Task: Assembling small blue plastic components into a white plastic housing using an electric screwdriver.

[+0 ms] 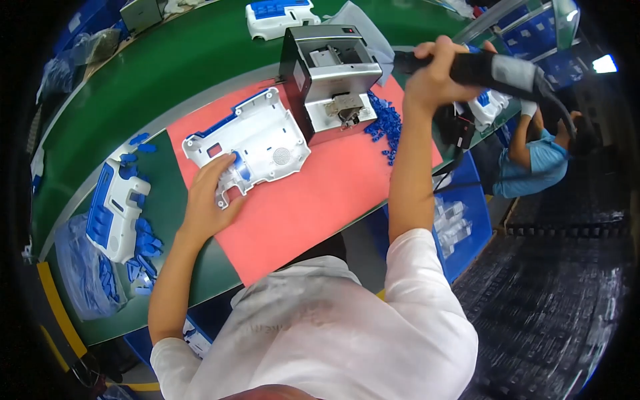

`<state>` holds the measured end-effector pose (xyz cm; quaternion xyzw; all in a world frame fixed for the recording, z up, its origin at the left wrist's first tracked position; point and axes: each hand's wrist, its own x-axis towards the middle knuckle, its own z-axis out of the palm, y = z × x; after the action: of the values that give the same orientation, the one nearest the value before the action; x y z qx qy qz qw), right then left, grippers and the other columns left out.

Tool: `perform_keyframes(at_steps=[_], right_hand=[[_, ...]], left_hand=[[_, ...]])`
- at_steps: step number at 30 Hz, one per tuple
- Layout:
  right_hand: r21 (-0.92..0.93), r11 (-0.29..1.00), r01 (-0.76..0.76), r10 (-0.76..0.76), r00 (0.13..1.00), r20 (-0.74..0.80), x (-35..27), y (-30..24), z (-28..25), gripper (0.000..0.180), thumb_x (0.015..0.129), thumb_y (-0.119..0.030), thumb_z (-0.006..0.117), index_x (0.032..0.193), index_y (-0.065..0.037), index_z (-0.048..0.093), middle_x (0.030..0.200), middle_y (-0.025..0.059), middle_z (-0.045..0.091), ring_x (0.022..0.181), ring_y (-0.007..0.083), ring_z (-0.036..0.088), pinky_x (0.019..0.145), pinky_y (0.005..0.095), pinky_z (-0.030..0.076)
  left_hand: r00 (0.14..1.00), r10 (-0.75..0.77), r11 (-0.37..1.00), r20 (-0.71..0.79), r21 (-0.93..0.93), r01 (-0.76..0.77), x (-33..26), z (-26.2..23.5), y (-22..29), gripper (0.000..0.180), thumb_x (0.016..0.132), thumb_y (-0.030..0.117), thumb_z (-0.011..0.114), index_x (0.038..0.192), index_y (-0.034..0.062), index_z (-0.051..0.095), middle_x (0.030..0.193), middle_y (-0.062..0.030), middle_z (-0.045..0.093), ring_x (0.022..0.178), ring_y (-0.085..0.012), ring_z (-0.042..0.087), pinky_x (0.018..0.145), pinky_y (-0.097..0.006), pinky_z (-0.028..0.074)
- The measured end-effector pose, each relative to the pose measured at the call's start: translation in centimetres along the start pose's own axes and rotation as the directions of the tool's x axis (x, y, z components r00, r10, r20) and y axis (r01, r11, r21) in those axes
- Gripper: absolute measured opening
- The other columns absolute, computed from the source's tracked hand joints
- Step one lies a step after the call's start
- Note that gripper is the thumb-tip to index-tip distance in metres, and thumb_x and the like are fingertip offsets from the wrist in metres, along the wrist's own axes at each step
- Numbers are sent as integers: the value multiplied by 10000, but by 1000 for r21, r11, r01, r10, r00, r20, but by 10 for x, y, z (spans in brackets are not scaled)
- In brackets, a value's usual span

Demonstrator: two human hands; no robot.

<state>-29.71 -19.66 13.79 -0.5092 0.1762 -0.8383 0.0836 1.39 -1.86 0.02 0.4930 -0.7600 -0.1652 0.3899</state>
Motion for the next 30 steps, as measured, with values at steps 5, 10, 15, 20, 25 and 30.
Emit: perform_keyframes(at_steps=[5, 10, 15, 20, 25, 30], right_hand=[[195, 951, -240, 207, 962, 177, -34, -51, 2, 609, 784, 106, 557, 1323, 45, 280, 605, 66, 553, 458, 152, 538, 507, 311, 500], [31, 974, -225, 207, 935, 287, -60, -33, 2, 514, 783, 123, 598, 1251, 72, 393, 611, 36, 568, 476, 108, 542, 482, 237, 444], [-71, 953, -293, 297, 868, 398, -63, -34, -6, 481, 782, 115, 611, 1227, 74, 433, 608, 24, 570, 484, 88, 538, 486, 226, 429], [-11, 948, -319, 302, 887, 350, -61, -45, -6, 489, 803, 118, 570, 1251, 75, 380, 597, 39, 559, 478, 106, 531, 491, 238, 434], [-30, 963, -269, 262, 898, 354, -63, -29, 5, 482, 778, 127, 587, 1221, 69, 406, 590, 35, 558, 463, 110, 528, 486, 244, 445], [-54, 945, -322, 317, 869, 380, -65, -33, 4, 467, 763, 125, 604, 1195, 67, 434, 587, 33, 555, 457, 105, 521, 474, 245, 433]], left_hand=[[1000, 4, 1000, 28, 21, -5, 0, 0, 1, 707, 638, 77, 787, 1292, 22, 523, 1268, -182, 576, 1199, -357, 532, 1006, -421, 426], [1000, -2, 1000, -7, 30, 2, 2, 3, 2, 676, 661, 67, 787, 1288, 40, 535, 1297, -148, 572, 1209, -323, 541, 1022, -383, 426], [1000, 9, 1000, 4, 27, -9, 1, 2, 2, 699, 643, 81, 796, 1285, 16, 528, 1268, -163, 582, 1198, -346, 536, 1004, -420, 427], [1000, -11, 1000, 8, -4, 11, 0, 2, 1, 695, 647, 85, 792, 1287, 22, 528, 1267, -160, 580, 1196, -342, 535, 1002, -418, 426], [1000, 20, 1000, -7, 10, -20, 0, 0, 0, 680, 652, 84, 778, 1283, 30, 530, 1264, -166, 576, 1185, -345, 538, 998, -417, 429], [1000, 21, 1000, -10, -2, -21, 0, 0, 1, 669, 655, 84, 775, 1277, 33, 534, 1257, -175, 577, 1185, -347, 537, 1000, -420, 428]])
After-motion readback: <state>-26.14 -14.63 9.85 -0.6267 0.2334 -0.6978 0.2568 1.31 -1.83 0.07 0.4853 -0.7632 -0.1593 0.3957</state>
